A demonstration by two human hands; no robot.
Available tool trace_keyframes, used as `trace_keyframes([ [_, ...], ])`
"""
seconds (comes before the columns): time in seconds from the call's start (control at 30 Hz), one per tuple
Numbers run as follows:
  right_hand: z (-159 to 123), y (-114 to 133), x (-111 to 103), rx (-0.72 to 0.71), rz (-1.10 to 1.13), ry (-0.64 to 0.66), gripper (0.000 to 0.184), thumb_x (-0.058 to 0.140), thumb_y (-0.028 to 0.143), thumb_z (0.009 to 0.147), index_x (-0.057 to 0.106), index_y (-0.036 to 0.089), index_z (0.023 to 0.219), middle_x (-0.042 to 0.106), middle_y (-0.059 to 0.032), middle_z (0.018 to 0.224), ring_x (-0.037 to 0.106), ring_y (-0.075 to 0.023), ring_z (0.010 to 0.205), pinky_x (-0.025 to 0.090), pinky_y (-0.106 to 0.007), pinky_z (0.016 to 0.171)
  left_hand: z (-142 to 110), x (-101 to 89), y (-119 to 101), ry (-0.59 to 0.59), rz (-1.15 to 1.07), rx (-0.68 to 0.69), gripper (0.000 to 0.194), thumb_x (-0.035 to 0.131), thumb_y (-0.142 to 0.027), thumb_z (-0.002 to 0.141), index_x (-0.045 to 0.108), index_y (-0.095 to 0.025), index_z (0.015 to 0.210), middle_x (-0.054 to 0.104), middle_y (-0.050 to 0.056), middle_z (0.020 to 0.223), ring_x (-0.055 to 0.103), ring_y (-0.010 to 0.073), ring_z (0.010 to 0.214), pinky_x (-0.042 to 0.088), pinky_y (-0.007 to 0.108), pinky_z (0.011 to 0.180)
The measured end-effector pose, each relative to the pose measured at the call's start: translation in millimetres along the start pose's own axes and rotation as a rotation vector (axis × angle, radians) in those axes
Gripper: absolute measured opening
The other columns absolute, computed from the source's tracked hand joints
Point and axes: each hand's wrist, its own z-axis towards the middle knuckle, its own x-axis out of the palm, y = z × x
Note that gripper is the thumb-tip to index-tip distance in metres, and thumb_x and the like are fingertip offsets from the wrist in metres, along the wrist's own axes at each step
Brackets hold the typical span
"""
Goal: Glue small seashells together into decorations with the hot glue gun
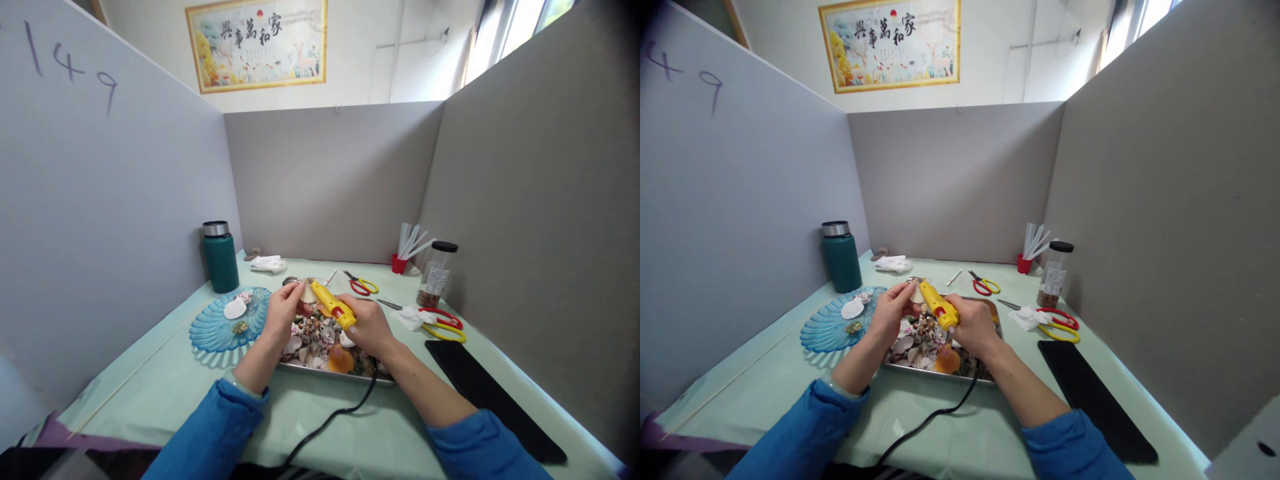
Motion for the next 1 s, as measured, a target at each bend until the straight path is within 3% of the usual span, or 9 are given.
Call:
trace_keyframes([
  [0.17,0.2,-0.9,0.4,0.012,0.01,-0.005,0.035,0.05,0.013,0.066,0.061,0.02,0.098,0.069,-0.0023,0.079,0.062,-0.0171,0.07,0.041,-0.023,0.063,-1.1,0.2,-1.6,-0.026,-0.012,-0.01,0.038,0.066,-0.047,0.067,0.062,-0.012,0.082,0.055,-0.001,0.044,0.052,0.0098,0.04,0.042,0.018,0.042],
  [0.53,0.0,-3.7,3.0,0.021,0.004,-0.04,0.033,0.05,0.013,0.066,0.062,0.019,0.096,0.069,-0.0029,0.076,0.062,-0.0172,0.068,0.041,-0.023,0.062,-1.0,-0.5,-1.2,-0.076,-0.057,-0.01,0.037,0.067,-0.045,0.066,0.057,-0.013,0.082,0.056,-0.002,0.043,0.052,0.0104,0.038,0.042,0.019,0.043],
  [1.0,-0.1,-2.1,1.1,-0.013,0.026,-0.005,0.035,0.051,0.012,0.066,0.062,0.02,0.098,0.07,-0.003,0.079,0.062,-0.0173,0.068,0.04,-0.023,0.062,0.6,-1.1,-0.2,-0.014,-0.016,0.001,0.034,0.067,-0.045,0.068,0.062,-0.013,0.079,0.056,-0.003,0.056,0.053,0.0083,0.041,0.043,0.018,0.041],
])
